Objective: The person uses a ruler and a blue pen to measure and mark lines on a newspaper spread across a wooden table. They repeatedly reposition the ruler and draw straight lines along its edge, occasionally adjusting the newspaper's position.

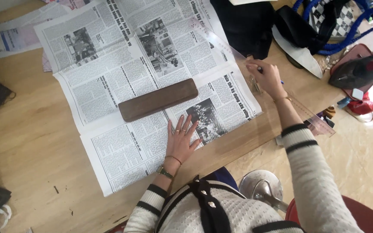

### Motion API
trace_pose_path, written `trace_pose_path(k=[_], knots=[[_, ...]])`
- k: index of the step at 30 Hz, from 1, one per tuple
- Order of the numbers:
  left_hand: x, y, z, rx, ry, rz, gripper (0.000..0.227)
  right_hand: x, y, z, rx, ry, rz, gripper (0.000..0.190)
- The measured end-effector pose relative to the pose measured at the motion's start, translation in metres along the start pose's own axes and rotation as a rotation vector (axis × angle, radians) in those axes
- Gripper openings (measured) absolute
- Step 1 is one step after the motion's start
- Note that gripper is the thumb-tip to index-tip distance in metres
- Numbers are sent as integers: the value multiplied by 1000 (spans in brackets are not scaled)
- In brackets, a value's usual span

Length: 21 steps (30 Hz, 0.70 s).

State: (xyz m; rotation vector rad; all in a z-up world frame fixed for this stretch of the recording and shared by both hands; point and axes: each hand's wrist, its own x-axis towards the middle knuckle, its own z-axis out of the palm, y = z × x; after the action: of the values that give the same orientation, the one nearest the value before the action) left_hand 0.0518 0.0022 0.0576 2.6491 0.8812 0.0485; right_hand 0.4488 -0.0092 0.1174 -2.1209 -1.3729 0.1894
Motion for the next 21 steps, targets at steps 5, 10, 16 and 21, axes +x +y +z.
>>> trace_pose_path(k=[5,10,16,21], knots=[[6,-2,5,-47,2,-31,65,60,28,30,-146,112,-38,18],[9,0,13,-60,64,-32,63,113,59,43,-190,99,-38,22],[6,-9,30,-26,221,10,65,142,55,89,-669,354,-230,19],[9,-9,31,6,237,46,65,72,-82,153,430,-97,-296,45]])
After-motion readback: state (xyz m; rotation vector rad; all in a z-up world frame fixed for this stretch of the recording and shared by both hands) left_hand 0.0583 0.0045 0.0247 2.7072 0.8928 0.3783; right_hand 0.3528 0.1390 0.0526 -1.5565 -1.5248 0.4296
